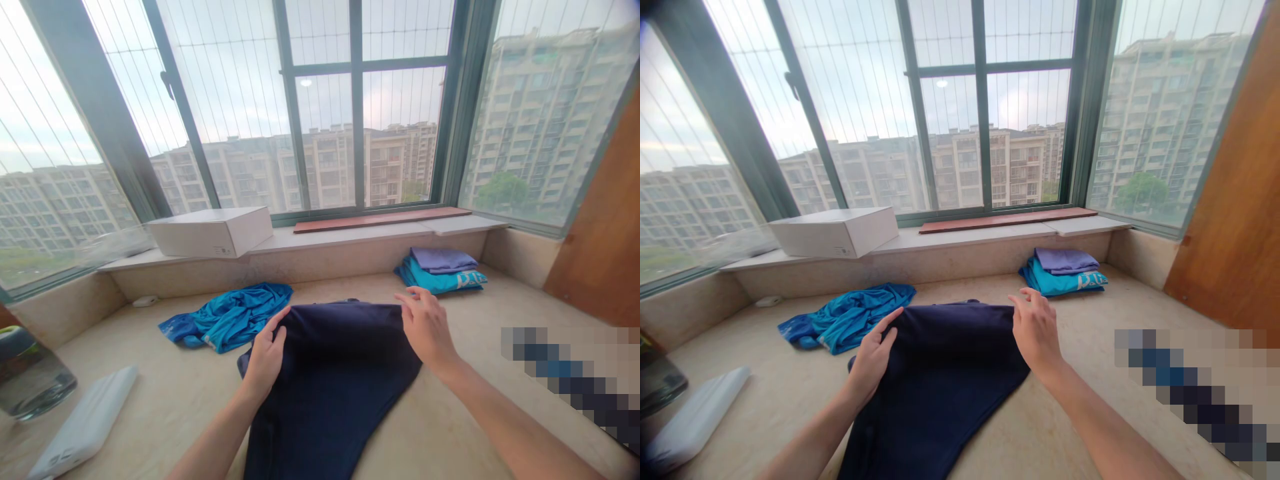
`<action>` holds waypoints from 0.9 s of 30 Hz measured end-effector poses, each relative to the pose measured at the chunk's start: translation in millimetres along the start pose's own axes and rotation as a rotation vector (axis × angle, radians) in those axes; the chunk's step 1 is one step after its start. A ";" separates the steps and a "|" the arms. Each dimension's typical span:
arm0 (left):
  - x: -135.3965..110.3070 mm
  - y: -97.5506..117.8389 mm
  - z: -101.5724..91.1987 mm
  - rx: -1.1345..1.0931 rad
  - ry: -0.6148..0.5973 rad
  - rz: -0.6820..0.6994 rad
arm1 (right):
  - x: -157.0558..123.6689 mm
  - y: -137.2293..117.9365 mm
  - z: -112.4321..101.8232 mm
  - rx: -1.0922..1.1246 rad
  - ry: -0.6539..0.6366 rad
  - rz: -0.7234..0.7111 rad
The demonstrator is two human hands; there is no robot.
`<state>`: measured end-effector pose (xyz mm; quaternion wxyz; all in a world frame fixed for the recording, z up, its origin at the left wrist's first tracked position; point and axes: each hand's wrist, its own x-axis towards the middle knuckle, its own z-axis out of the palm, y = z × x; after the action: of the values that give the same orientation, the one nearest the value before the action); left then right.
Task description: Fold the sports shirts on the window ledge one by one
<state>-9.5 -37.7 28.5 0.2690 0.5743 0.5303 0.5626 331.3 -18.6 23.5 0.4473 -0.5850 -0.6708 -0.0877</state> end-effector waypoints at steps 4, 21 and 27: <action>-5.3 -2.5 3.2 0.213 -0.055 0.025 | -14.8 -18.7 2.7 0.124 -0.333 -0.213; -16.6 10.6 6.7 0.566 -0.022 0.416 | -8.9 -17.3 -1.4 -0.155 -0.499 0.121; -51.8 16.3 22.1 0.365 -0.660 0.333 | -26.8 -62.4 1.5 0.973 -0.632 0.257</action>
<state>26.2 -83.3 19.7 0.2236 0.8402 0.4067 0.2807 274.3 -55.4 29.1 0.4496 -0.3868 -0.6585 0.4633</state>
